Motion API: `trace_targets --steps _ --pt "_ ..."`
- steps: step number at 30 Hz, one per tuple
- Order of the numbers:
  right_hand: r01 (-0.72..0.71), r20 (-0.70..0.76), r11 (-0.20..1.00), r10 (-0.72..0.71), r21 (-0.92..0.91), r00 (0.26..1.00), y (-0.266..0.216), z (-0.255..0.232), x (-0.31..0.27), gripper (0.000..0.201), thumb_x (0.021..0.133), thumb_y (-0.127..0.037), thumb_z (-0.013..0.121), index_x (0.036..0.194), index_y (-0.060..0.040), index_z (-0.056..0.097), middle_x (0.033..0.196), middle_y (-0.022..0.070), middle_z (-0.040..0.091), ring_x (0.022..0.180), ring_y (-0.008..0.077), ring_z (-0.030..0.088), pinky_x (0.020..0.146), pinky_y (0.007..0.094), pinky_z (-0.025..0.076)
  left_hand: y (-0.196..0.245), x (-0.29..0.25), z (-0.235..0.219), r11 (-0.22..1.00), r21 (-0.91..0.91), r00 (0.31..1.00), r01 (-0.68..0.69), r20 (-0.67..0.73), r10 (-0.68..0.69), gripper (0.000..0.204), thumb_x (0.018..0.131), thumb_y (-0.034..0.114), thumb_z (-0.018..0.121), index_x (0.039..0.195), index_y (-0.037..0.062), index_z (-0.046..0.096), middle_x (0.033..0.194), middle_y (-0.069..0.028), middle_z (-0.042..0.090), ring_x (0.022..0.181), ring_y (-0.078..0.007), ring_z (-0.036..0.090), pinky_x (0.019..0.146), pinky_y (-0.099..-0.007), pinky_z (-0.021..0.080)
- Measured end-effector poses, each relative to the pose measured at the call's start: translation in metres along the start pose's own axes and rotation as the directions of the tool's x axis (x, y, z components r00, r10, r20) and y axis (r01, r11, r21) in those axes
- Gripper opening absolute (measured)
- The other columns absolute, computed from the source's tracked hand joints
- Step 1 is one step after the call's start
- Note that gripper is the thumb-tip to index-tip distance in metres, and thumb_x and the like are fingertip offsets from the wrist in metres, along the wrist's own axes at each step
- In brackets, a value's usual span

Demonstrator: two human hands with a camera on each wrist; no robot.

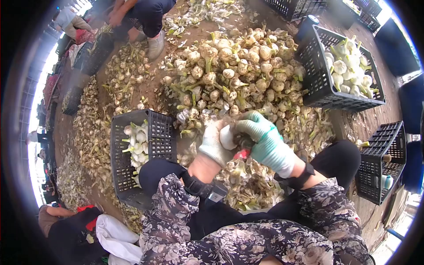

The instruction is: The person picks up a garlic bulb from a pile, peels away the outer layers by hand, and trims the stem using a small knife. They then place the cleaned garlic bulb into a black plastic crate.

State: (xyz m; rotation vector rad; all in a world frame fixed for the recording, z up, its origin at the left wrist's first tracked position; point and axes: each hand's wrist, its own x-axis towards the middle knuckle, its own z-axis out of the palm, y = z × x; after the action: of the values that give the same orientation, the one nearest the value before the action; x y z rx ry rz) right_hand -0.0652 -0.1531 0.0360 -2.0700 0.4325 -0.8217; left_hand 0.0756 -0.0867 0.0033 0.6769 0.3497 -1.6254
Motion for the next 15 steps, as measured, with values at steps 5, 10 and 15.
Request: trace_targets --steps 5,10,15 --pt "-0.177 0.431 0.923 0.014 0.342 0.902 -0.017 0.004 -0.018 0.024 0.071 0.000 0.063 0.096 -0.0023 0.059 0.079 0.0072 0.059 0.072 0.0167 0.059 0.065 0.0286 0.049 0.017 0.003 -0.005 0.993 -0.118 0.999 -0.006 0.039 0.011 0.032 0.086 0.028 0.043 0.098 0.0018 0.057 0.079 -0.0120 0.062 0.072 -0.0263 0.059 0.062 -0.0406 0.051" --pt "-0.615 0.446 0.299 0.475 0.729 0.759 0.011 -0.013 -0.011 0.021 0.089 -0.019 0.053 0.104 -0.0048 0.057 0.080 -0.0006 0.057 0.068 0.0080 0.056 0.056 0.0227 0.045 -0.001 -0.017 0.006 0.854 0.329 0.915 -0.403 0.177 0.363 0.028 0.087 0.014 0.043 0.108 -0.0017 0.052 0.086 -0.0115 0.060 0.069 -0.0190 0.060 0.054 -0.0307 0.052" --pt "-0.622 0.280 0.355 0.664 0.698 0.693 -0.009 0.008 0.001 0.024 0.087 -0.024 0.057 0.103 -0.0062 0.056 0.081 -0.0044 0.055 0.069 0.0031 0.049 0.057 0.0182 0.039 -0.012 -0.015 0.013 0.516 0.604 0.774 -0.607 0.303 0.556 0.031 0.084 -0.001 0.046 0.114 -0.0041 0.049 0.083 -0.0074 0.058 0.068 -0.0110 0.056 0.055 -0.0239 0.050"
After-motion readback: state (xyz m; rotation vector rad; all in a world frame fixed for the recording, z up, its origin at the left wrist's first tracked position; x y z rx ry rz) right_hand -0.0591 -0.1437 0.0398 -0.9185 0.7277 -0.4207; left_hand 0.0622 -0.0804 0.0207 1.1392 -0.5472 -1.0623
